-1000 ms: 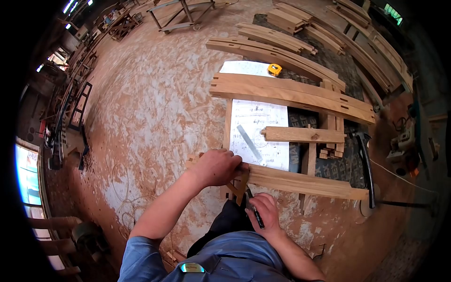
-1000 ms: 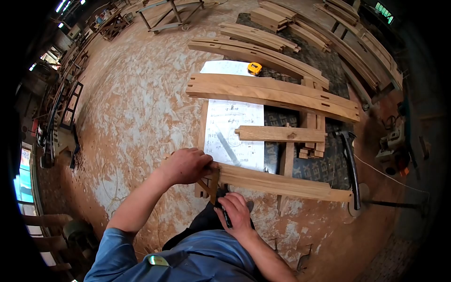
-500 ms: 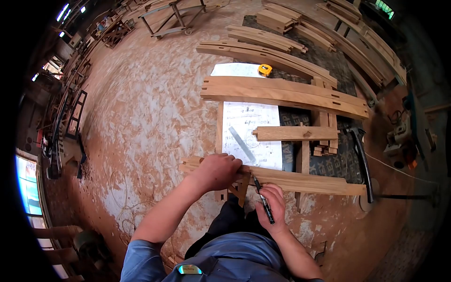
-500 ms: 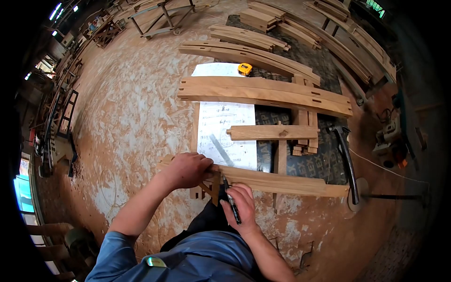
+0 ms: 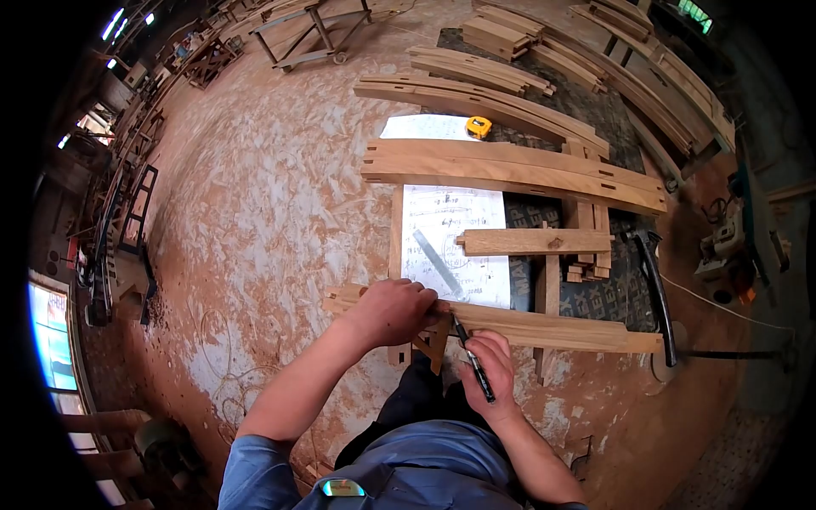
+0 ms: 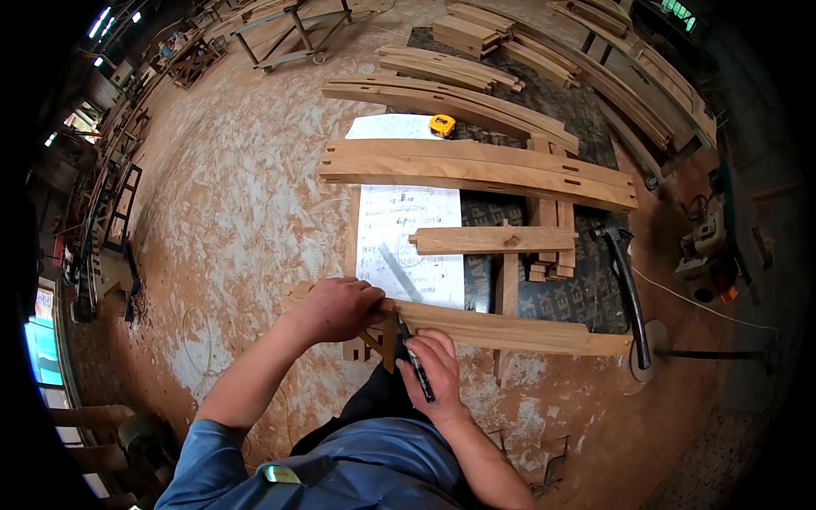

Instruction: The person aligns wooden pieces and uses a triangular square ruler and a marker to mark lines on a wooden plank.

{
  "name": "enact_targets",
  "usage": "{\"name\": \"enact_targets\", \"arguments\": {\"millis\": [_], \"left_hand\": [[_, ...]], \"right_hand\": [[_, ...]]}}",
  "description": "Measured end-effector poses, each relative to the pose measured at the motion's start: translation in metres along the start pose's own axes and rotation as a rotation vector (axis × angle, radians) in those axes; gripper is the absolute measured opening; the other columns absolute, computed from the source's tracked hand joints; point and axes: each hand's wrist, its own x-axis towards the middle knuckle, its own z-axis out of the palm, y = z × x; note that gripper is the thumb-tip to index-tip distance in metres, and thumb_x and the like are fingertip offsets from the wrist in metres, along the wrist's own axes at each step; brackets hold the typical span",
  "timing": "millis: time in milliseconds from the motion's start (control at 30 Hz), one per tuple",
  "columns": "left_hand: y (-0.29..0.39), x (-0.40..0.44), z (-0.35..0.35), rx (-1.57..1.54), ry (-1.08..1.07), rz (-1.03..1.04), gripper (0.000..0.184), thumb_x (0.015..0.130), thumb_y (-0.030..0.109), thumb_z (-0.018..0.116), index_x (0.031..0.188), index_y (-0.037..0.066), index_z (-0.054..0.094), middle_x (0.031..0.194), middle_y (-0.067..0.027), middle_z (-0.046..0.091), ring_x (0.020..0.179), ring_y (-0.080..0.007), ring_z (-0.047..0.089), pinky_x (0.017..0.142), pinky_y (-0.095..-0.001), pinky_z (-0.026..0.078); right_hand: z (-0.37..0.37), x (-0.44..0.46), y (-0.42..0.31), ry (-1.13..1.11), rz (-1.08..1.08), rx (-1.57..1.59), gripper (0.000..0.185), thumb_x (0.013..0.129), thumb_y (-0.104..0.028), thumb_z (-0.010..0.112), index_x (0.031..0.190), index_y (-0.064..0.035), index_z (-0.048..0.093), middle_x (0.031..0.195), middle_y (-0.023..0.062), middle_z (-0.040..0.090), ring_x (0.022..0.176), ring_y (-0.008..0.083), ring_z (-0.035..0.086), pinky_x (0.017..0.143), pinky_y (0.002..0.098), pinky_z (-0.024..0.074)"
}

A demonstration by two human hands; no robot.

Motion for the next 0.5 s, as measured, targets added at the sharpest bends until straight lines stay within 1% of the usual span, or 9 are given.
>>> {"name": "enact_targets", "arguments": {"millis": [233, 500], "left_hand": [[-0.0007, 0.0008, 0.0025, 0.01, -0.003, -0.007, 0.028, 0.101, 0.036, 0.061, 0.1, 0.009, 0.068, 0.098, -0.0124, 0.073, 0.098, -0.0331, 0.071, 0.085, -0.0458, 0.056], [0.0005, 0.0004, 0.0006, -0.004, 0.005, -0.005, 0.027, 0.099, 0.036, 0.064, 0.1, 0.009, 0.069, 0.098, -0.0126, 0.073, 0.099, -0.0335, 0.071, 0.086, -0.0458, 0.056]], "right_hand": [[0.0003, -0.0011, 0.0014, -0.005, 0.001, -0.005, 0.037, 0.079, 0.001, 0.079, 0.113, 0.0032, 0.067, 0.108, 0.0204, 0.07, 0.107, 0.0435, 0.064, 0.096, 0.0491, 0.0524], [0.0005, -0.0005, 0.0003, 0.0, -0.005, -0.016, 0.039, 0.078, 0.002, 0.08, 0.114, 0.0032, 0.067, 0.108, 0.0206, 0.07, 0.107, 0.0437, 0.064, 0.095, 0.0493, 0.0527]]}}
